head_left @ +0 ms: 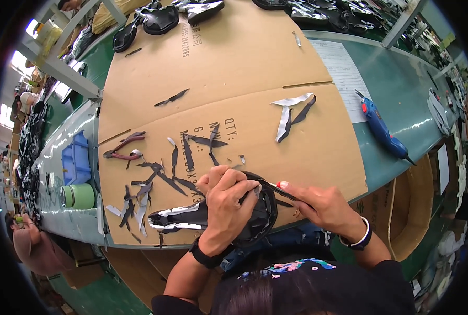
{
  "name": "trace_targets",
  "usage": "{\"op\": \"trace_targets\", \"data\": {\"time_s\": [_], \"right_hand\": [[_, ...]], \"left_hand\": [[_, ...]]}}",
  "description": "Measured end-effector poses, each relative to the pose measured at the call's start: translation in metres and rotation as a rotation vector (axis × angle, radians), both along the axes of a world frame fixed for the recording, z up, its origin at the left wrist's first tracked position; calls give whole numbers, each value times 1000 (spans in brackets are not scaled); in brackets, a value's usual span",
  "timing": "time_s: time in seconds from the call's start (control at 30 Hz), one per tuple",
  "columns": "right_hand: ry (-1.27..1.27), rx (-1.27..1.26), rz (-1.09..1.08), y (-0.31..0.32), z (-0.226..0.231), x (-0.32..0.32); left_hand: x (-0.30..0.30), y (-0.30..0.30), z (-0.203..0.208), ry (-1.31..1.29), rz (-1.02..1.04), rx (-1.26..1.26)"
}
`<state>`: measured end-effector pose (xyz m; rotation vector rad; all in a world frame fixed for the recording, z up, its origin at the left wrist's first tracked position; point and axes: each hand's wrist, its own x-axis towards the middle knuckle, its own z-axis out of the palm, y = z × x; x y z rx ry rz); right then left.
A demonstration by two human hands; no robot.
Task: The person picks up a bicycle seat, trims the excess fabric from its underside using a utility knife, and places the finished seat onto a pile with others.
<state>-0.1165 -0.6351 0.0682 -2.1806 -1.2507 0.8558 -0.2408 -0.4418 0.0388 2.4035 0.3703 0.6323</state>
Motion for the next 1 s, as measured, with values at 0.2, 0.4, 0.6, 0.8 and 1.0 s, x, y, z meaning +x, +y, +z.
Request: {"op": "trace_targets", "data": {"time_s": [0.2, 0.4, 0.6, 0.8, 1.0], "right_hand": [[26, 200, -125, -23, -5, -38], [422, 11, -391, -42, 8, -73], [117, 117, -170, -1, 7, -28], [30, 249, -1, 27, -21, -18], [261, 280, -168, 8, -26, -62]], "left_hand": [[-6, 9, 6, -59, -14, -169], [-10, 14, -3, -268, 122, -592], [-24, 83, 17, 456, 85, -283], [-46, 90, 26, 423, 51, -1067], [-72, 31, 24, 118, 348, -1091]]}}
